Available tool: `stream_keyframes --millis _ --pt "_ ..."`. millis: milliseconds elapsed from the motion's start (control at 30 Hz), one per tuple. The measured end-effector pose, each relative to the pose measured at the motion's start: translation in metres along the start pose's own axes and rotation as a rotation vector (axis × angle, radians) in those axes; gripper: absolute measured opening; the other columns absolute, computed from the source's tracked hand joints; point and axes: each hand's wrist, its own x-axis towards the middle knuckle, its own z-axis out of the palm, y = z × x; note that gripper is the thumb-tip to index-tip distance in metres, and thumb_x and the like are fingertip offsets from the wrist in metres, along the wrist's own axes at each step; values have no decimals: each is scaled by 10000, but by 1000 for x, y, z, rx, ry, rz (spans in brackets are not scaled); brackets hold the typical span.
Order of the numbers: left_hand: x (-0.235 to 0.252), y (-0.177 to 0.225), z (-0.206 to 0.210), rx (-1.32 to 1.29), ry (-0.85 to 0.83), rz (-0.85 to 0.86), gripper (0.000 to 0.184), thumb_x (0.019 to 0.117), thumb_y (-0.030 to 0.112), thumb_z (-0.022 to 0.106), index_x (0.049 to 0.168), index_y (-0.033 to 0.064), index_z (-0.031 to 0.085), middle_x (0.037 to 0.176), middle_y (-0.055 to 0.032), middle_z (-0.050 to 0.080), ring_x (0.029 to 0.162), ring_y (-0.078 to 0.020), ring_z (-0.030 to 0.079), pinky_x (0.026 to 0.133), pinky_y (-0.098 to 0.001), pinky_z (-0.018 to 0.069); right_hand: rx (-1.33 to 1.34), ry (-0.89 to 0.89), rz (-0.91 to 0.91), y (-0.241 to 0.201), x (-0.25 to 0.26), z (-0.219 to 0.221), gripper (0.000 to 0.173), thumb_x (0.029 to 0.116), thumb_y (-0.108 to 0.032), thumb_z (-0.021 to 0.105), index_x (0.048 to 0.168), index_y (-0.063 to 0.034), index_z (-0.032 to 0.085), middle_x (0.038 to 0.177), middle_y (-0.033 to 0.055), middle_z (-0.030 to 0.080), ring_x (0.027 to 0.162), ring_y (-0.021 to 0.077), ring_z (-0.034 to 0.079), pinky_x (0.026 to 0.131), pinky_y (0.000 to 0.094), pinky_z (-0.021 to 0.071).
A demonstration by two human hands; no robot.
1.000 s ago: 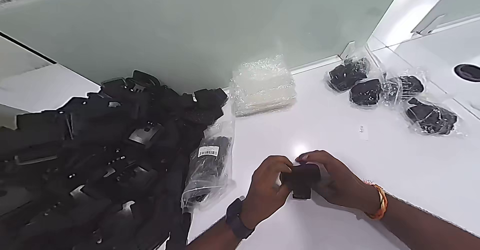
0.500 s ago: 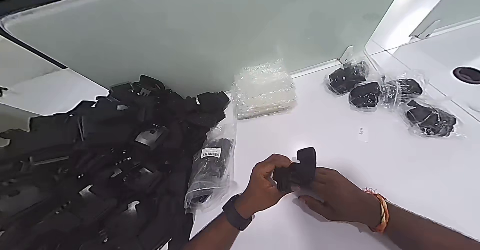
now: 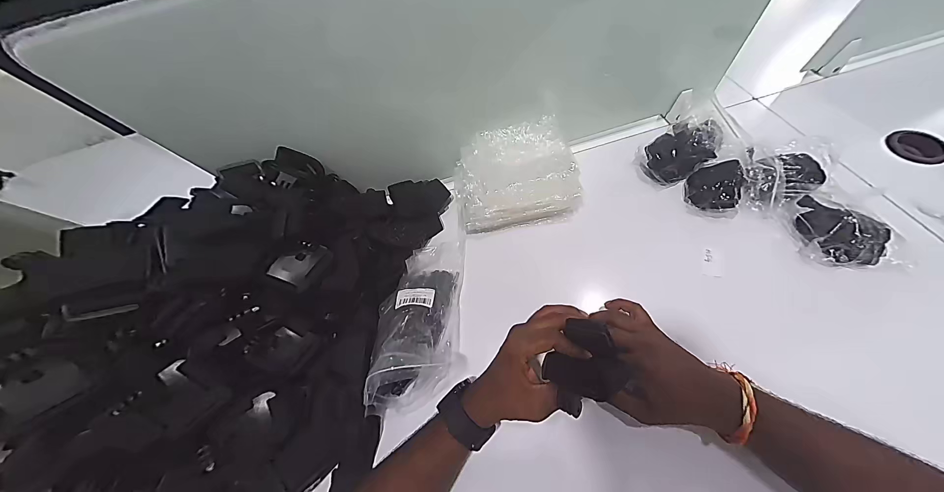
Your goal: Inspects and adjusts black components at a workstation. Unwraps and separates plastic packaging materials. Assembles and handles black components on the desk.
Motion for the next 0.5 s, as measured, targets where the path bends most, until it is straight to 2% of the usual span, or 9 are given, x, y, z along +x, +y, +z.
stream_keyframes --millis 67,133,233,300,333,400,467,500 --pt "-1 1 1 98 91 5 230 839 171 795 994 37 691 1186 -151 685 1263 -246 586 1092 -407 482 45 10 99 3 1 -1 282 950 -375 581 1133 -184 682 1099 6 692 1124 180 615 1047 525 384" --pt "-2 0 2 174 154 -11 235 816 134 805 999 29 701 1122 -138 701 1164 -205 638 1023 -366 531 132 78 210 5 1 0 285 905 -384 674 1083 -162 658 996 1 691 1032 152 627 1019 471 407" --pt "-2 1 5 257 176 -69 248 801 106 814 996 -1 704 1048 -126 692 1029 -131 664 913 -276 567 255 185 288 6 -1 -1 496 856 -341 763 1247 -106 567 1109 2 683 1091 85 606 1028 337 438" --pt "-2 4 7 283 186 -119 262 803 77 806 1011 -28 686 1025 -132 690 996 -127 662 898 -270 561 265 201 275 5 0 -1 490 885 -300 738 1296 -95 569 1156 22 681 1117 94 606 1027 324 449" --pt "-2 7 10 282 203 -158 313 795 49 802 1052 -45 650 1028 -129 686 988 -123 663 896 -272 561 267 199 263 5 1 0 431 910 -280 715 1284 -106 588 1171 27 676 1130 104 603 1025 333 452" --pt "1 14 13 248 224 -264 572 780 7 804 1254 -62 491 1057 -94 702 995 -99 694 902 -292 587 268 199 222 9 1 3 319 951 -237 670 1245 -117 639 1206 41 675 1165 123 606 1031 334 475" --pt "4 17 13 216 201 -335 817 752 -35 794 1442 -77 359 1072 -107 697 1002 -139 703 907 -347 601 270 194 183 11 0 5 266 975 -207 645 1225 -119 658 1222 54 672 1180 136 607 1030 331 489" --pt "5 17 14 255 175 -328 811 744 -15 802 1443 -95 398 1093 -132 694 1013 -161 697 917 -358 592 266 199 175 12 -3 4 256 978 -201 640 1218 -119 672 1219 60 675 1176 145 610 1025 338 497"
